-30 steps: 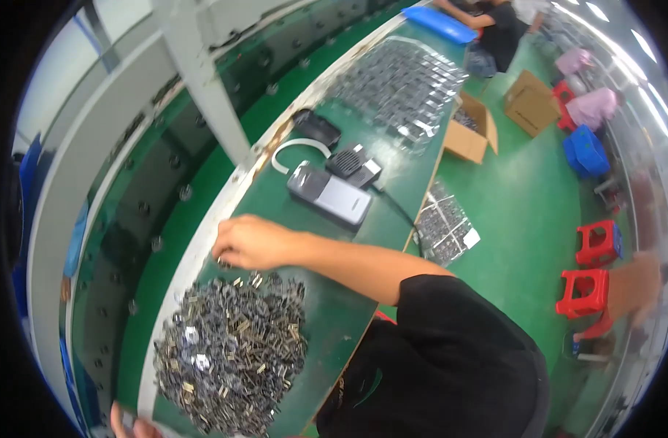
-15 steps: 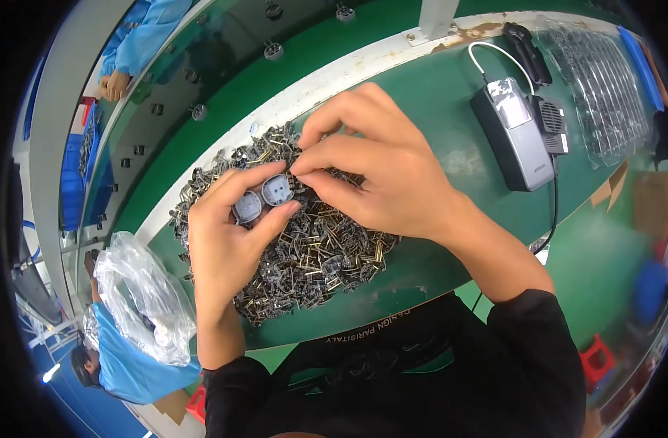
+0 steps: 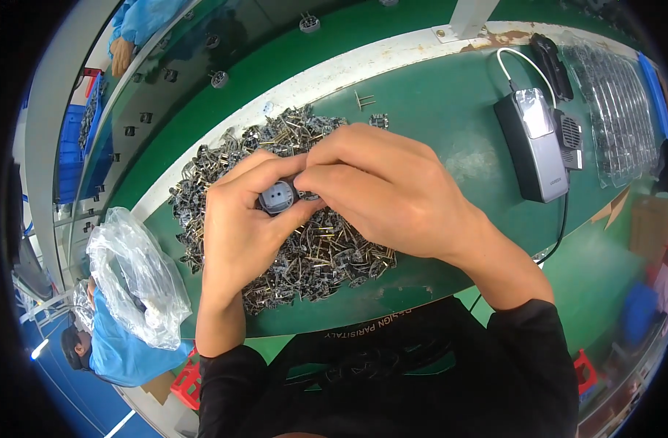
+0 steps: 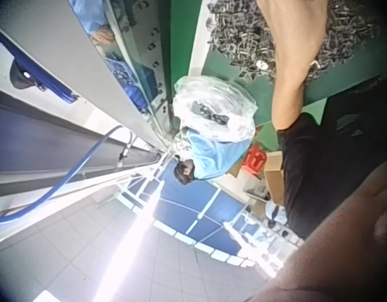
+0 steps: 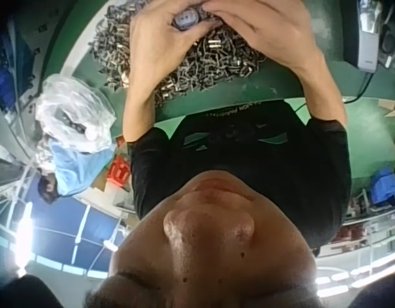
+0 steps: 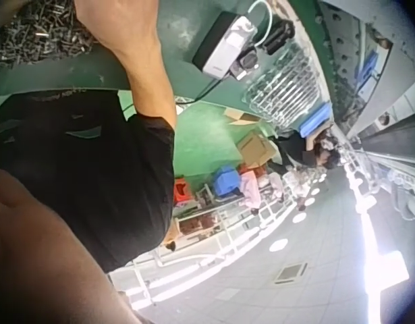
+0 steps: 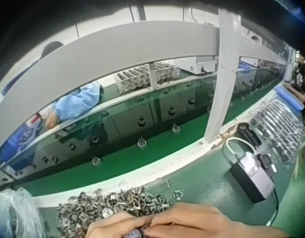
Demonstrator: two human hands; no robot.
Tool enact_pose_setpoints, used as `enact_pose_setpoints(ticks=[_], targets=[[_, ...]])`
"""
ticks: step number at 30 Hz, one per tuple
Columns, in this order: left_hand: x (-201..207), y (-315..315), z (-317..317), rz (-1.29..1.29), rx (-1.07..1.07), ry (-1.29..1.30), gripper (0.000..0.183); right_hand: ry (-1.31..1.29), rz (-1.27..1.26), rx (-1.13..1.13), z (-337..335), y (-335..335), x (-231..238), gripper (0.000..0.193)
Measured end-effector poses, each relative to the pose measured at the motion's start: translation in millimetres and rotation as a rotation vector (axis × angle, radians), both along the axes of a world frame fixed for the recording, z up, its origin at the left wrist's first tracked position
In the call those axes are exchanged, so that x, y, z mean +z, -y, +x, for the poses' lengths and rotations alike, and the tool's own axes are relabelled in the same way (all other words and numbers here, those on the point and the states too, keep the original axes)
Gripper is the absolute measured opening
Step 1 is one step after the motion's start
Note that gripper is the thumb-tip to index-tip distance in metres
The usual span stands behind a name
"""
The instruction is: The person inserts small metal pins into grey plastic electrical housing units by hand, securing each pin into place.
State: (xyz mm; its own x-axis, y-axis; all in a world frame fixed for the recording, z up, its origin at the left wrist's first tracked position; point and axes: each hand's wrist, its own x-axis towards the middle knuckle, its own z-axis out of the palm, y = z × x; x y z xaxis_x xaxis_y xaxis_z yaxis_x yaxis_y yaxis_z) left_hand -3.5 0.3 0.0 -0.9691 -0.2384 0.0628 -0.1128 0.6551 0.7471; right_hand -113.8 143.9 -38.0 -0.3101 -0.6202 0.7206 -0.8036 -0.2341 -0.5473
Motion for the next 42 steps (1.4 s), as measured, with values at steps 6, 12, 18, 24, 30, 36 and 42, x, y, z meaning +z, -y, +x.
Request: enact_pose_setpoints(ticks=[6,12,18,24,30,36,42], targets=[[-0.4,1.9,-0.2,0.051,0.001,0.021,0.038,-0.092,-0.007,-0.026,-2.5,0.1,-2.1,0.028],[-6.1,7.0,2.3,0.094,-0.062,0.002,0.041,-0.165,0.000,-0.014,2.7,-0.6,-0.9,0.024],[2.8,11.4,2.7,0.204,-0.096,0.015,0.036,0.001,-0.006,-0.003,5.1,-0.2,0.4,0.022],[8.8,59.9,-14.1,0.298,0.143,0.037,0.024,0.217,0.115,-0.189,-31.7,-13.9,3.6,0.028],[-29.1,215.2,-34.8,0.140,0.422,0.141,0.025,0.184,0.357,-0.229,-58.4,-7.2,-30.8,0.029],[-63.5,233.7,-38.8,0.238,0.598,0.291,0.024,0.135,0.443,-0.166,-68.8,-10.8,-41.5,0.017],[-58.0,224.0,-20.4,0.254,0.659,0.121,0.028,0.207,0.505,-0.152,-67.6,-12.6,-36.4,0.012]])
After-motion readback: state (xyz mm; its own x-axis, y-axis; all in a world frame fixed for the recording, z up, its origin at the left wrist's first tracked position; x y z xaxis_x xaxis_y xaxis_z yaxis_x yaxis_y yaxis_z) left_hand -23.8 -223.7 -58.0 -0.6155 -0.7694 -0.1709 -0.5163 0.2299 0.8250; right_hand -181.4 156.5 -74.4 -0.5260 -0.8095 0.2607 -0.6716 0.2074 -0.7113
